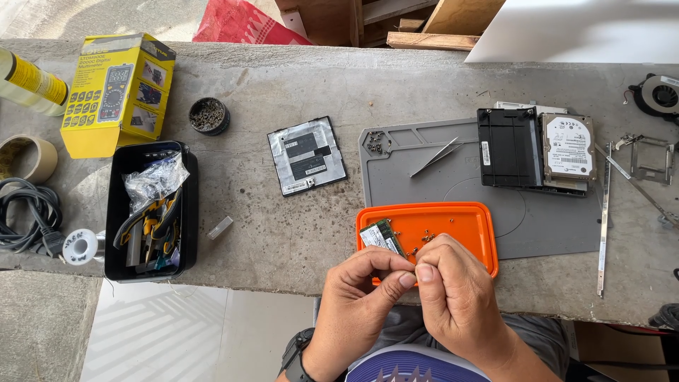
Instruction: Organizing and sorting small electronic screws and a circuit board into a plastic container on a repair bench.
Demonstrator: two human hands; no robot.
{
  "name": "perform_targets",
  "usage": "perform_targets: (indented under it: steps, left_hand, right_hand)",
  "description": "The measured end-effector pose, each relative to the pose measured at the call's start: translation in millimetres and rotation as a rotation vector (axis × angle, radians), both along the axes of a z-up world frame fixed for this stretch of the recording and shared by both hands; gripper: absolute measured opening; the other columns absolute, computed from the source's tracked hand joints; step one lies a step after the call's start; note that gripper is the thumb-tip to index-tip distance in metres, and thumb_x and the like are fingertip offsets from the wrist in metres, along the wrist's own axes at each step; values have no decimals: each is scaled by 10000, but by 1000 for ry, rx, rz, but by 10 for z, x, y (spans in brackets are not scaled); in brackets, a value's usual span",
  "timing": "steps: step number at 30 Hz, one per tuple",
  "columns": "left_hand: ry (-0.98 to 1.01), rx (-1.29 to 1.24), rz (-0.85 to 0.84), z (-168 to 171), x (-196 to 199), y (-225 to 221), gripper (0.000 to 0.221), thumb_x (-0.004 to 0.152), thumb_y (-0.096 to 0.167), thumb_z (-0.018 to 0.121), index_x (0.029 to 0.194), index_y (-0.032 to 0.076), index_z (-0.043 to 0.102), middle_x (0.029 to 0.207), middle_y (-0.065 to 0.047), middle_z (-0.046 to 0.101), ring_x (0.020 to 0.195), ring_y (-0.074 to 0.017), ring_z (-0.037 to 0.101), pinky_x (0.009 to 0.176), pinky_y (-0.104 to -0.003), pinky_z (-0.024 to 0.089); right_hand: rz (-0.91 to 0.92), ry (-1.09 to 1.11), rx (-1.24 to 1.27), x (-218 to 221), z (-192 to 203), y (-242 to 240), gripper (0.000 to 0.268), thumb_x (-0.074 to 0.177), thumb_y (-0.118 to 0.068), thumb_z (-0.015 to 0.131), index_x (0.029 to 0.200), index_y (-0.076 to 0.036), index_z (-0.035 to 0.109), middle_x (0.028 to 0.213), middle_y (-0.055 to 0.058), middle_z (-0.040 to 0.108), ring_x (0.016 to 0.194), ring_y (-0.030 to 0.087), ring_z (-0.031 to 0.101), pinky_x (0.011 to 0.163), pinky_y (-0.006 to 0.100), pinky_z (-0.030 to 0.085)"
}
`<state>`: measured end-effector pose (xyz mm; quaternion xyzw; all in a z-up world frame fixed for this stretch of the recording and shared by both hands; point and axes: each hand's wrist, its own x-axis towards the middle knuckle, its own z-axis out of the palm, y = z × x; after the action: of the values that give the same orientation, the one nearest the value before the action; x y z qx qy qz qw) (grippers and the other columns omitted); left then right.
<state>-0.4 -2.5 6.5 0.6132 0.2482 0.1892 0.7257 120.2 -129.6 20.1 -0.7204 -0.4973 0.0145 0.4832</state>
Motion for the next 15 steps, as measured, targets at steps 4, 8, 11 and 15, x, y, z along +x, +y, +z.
perform_targets:
  steps: [4, 8, 11, 15]
  left_hand:
    - [-29, -22, -23, -23, -14, -6, 67, 997, 168, 914, 1034, 122, 882, 1014, -9, 853, 934, -118, 763, 843, -276, 639]
    - [-14, -24, -17, -31, -15, 17, 99, 1008, 204, 895, 1052, 116, 884, 1005, 5, 871, 949, -114, 786, 903, -281, 641]
    - [-3, -217, -21, -29, -19, 49, 104, 1016, 168, 894, 1059, 74, 878, 949, 0, 823, 851, -86, 683, 791, -264, 563]
    - [14, -228, -15, -92, -29, 68, 110, 1006, 159, 913, 1080, 82, 890, 981, 8, 827, 860, -90, 678, 782, -264, 550]
  right_hand:
    - [-19, -43, 14, 16, 6, 11, 330, 1172, -148, 507, 866, -46, 577, 801, 68, 623, 693, 212, 594, 652, 349, 524]
    - [49, -31, 38, 77, 100, 42, 437, 1179, -254, 514, 812, -61, 651, 773, 73, 657, 683, 205, 641, 656, 333, 552]
    - [-37, 85, 1, 114, 74, -50, 375, 1199, -248, 496, 1011, -34, 739, 990, 108, 790, 932, 226, 803, 831, 314, 645]
    - [-72, 70, -64, 146, 101, -129, 178, 1130, -158, 635, 1188, -46, 761, 1130, 67, 841, 1037, 219, 840, 938, 323, 667]
